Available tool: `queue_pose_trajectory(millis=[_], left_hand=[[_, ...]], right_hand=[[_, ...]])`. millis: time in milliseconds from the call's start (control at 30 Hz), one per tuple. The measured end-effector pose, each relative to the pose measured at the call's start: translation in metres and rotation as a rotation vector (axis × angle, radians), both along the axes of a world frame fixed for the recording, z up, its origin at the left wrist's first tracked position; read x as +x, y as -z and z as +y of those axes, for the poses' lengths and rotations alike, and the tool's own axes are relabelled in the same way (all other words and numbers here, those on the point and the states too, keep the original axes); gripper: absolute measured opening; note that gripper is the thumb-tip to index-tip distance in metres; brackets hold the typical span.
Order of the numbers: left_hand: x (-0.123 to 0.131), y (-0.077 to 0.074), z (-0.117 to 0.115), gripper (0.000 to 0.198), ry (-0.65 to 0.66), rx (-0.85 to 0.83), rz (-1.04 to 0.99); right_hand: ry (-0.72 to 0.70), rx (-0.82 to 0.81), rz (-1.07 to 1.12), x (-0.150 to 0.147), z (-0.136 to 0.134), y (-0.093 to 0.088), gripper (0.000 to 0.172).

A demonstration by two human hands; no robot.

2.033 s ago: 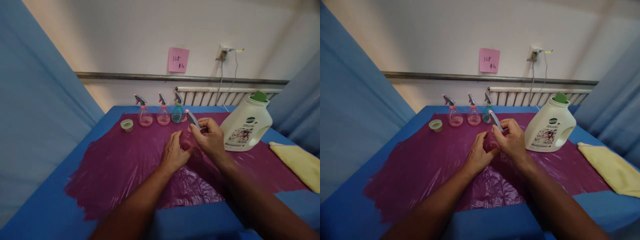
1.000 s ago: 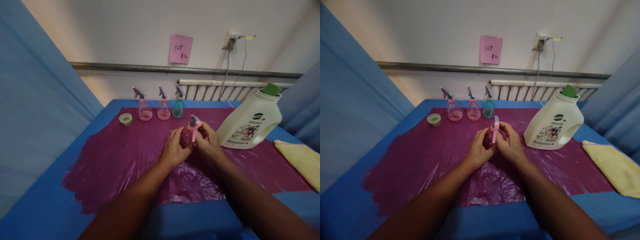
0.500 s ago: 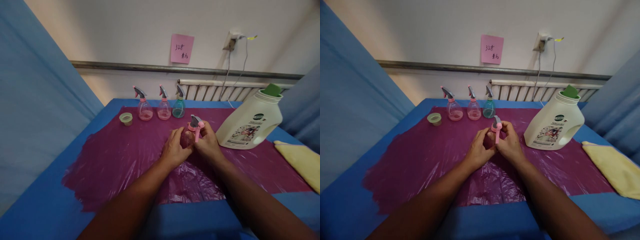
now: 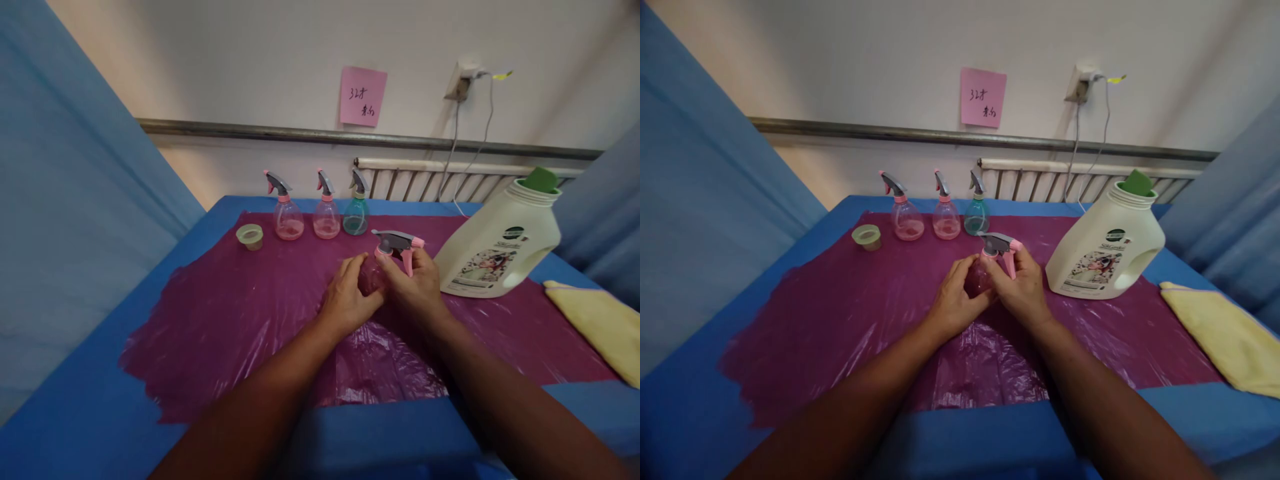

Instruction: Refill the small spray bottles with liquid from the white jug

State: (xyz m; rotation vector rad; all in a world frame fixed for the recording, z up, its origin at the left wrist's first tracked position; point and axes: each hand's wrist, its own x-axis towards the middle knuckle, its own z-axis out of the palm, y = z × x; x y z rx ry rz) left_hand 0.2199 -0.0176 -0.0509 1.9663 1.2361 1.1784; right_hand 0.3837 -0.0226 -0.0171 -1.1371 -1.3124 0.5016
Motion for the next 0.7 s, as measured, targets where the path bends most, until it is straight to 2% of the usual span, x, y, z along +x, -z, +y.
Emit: queue_pose_trajectory(millis=[100,233,367,467,567,700], left_hand=[[0.000,-0.001,0.000,0.077,0.008,-0.006,0.001],[0.000,-0.003,-0.001,0.078,0.002,-0.021,0.012],[0.001,-0.003,-0.001,0.075,-0.004,-0.023,0.017],[0.002,-0.002,-0.001,0.075,-0.008,-0.024,0.022],[0.003,-0.002,-0.002,0.079,-0.016,-0.031,0.040],[0.001,-0.005,-0.004,0.080,-0.007,-0.041,0.053]], right_hand=[[-0.027,-0.015,0.033,0.003,0.000,-0.002,0.031],[-0.095,0.032,0.095,0.010,0.000,-0.003,0.036],[0.033,0.159,0.165,0.018,0.001,-0.004,0.036],[0.031,0.151,0.184,0.023,0.004,-0.005,0.035],[-0.022,0.146,0.276,0.026,0.009,-0.013,0.038],[-0.002,0.250,0.411,0.029,0.016,-0.032,0.041]])
